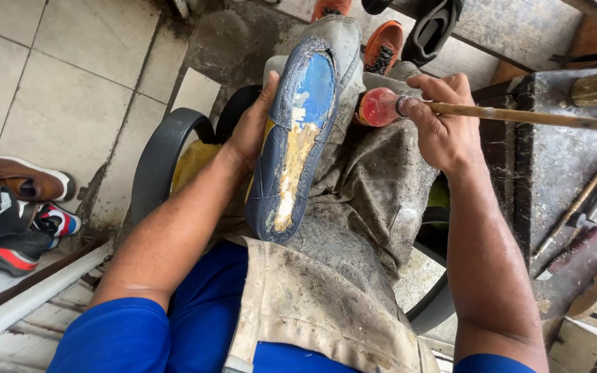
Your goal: Applying a liquid coating or adhesive to the sole of a shoe using a brush at a repair bench
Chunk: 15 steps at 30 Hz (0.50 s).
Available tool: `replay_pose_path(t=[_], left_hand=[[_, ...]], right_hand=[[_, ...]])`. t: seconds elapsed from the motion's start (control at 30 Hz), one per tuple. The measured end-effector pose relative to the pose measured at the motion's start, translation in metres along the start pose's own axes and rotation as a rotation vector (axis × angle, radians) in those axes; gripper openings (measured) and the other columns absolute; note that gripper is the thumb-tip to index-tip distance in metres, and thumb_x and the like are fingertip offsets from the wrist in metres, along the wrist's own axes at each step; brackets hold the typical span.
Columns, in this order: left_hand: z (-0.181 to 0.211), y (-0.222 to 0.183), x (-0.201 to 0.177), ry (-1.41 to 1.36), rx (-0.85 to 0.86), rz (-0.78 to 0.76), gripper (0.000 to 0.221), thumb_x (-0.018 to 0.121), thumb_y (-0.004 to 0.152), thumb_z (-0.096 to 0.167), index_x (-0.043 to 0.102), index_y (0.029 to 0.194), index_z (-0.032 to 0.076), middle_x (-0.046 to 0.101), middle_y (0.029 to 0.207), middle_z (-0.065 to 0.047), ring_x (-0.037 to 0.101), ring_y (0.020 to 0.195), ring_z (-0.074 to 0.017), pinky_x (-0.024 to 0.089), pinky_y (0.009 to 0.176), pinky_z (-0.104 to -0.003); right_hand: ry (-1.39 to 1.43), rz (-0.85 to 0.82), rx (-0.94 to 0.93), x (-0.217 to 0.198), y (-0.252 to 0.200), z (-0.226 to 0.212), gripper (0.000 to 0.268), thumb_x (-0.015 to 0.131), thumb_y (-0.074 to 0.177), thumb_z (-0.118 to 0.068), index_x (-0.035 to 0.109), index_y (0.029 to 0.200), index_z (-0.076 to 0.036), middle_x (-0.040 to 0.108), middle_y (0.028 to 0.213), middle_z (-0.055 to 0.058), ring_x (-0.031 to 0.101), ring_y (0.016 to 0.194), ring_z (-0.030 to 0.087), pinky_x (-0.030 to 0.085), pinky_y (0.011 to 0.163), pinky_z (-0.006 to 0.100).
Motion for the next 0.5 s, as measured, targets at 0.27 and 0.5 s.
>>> replay_pose_path(t=[0.27, 0.5], left_hand=[[0.000, -0.021, 0.042, 0.007, 0.084, 0.361, 0.073, 0.069, 0.083, 0.062, 0.066, 0.134, 0.009, 0.074, 0.120, -0.012, 0.073, 0.112, -0.0242, 0.054, 0.111, -0.042], [-0.011, -0.002, 0.009, 0.002, 0.047, 0.176, 0.080, 0.056, 0.088, 0.065, 0.059, 0.140, 0.003, 0.067, 0.131, -0.021, 0.066, 0.119, -0.0322, 0.050, 0.106, -0.047]], right_hand=[[0.070, -0.112, 0.131, 0.014, 0.000, 0.005, 0.050, 0.053, 0.104, -0.032, 0.052, 0.153, -0.019, 0.046, 0.125, 0.027, 0.053, 0.119, 0.054, 0.042, 0.105, 0.064], [0.645, 0.149, 0.075, -0.020, -0.019, 0.019, 0.029, 0.049, 0.102, -0.014, 0.068, 0.117, 0.001, 0.065, 0.111, 0.019, 0.069, 0.081, 0.024, 0.064, 0.064, 0.032]])
Point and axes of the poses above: each hand's wrist, its own y-axis towards the middle knuckle, its own x-axis out of the palm, z = x × y, the point moved 2 cm from there along y, towards the middle knuckle
